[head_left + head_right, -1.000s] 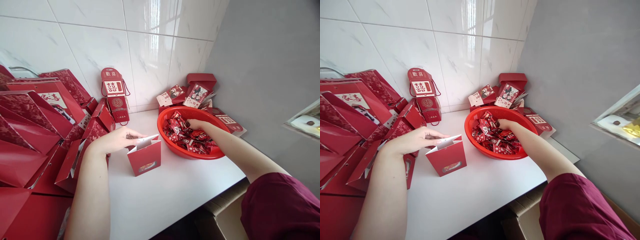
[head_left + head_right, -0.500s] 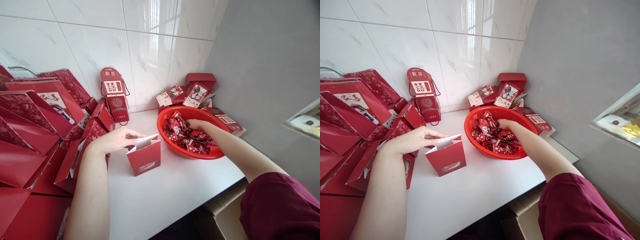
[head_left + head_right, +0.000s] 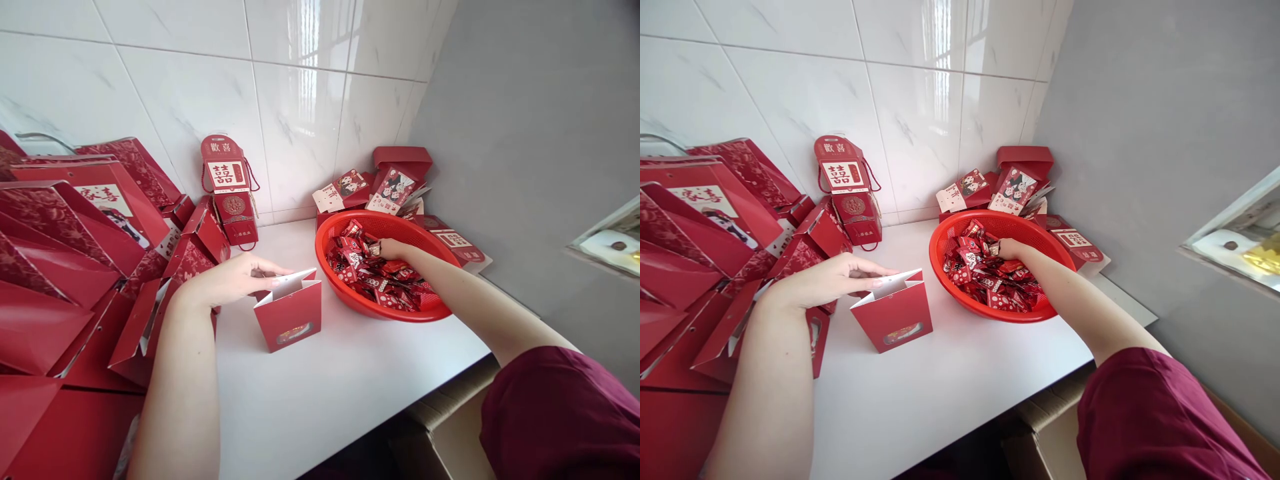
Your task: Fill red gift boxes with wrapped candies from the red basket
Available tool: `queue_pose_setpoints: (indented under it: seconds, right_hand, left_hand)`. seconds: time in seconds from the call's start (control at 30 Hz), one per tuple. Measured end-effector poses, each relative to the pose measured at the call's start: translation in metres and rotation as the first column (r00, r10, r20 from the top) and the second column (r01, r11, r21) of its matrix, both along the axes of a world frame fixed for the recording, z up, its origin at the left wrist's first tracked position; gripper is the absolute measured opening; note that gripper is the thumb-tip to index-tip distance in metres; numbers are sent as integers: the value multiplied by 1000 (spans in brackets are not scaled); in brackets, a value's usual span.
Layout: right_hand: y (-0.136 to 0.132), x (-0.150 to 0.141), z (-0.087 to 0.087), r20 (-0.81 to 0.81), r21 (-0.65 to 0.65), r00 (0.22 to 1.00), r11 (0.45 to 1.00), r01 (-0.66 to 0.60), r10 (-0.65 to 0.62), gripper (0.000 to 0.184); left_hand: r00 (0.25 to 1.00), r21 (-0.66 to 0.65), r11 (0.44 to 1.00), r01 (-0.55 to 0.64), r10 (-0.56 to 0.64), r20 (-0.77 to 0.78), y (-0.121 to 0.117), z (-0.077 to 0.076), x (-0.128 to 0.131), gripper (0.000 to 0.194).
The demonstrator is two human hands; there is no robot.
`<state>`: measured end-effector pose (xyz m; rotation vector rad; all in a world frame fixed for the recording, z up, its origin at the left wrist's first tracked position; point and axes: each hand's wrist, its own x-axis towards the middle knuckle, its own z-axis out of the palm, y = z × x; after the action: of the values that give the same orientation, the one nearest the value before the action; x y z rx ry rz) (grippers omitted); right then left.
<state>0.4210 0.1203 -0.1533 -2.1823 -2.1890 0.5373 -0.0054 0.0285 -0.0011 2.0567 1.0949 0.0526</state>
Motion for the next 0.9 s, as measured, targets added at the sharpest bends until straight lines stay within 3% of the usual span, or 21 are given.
queue_pose_setpoints:
  seconds: [0.2,0.3,0.47,0.63,0.73,0.83,0.9]
  right_hand:
    - [1,12,27,-98,89,990,990,113,-104,26]
    - [-7,17,43,-264,105,962,990,96,-65,24]
    - [-21,6,68,-491,108,871,993,39,19,36]
    - [-48,-49,102,-522,219,827,970,-105,207,36]
    - [-85,-101,124,-519,404,777,903,-145,356,33]
    - [-129,-148,142,-599,478,680,870,-121,424,33]
    - [-153,-169,153,-524,592,687,795,-131,503,28]
  left_hand:
    - [1000,-8,1000,7,-7,-3,1,0,-1,44]
    - [1000,-12,1000,14,-14,6,2,-1,-1,44]
    - [1000,-10,1000,16,-16,13,4,-3,-2,43]
    - [1000,-18,1000,6,-6,27,5,-5,-2,42]
    - [999,-27,1000,13,-12,33,4,-5,-2,44]
    - [998,-21,999,44,-43,50,3,-6,-1,45]
    - [996,3,998,62,-62,60,3,-6,0,44]
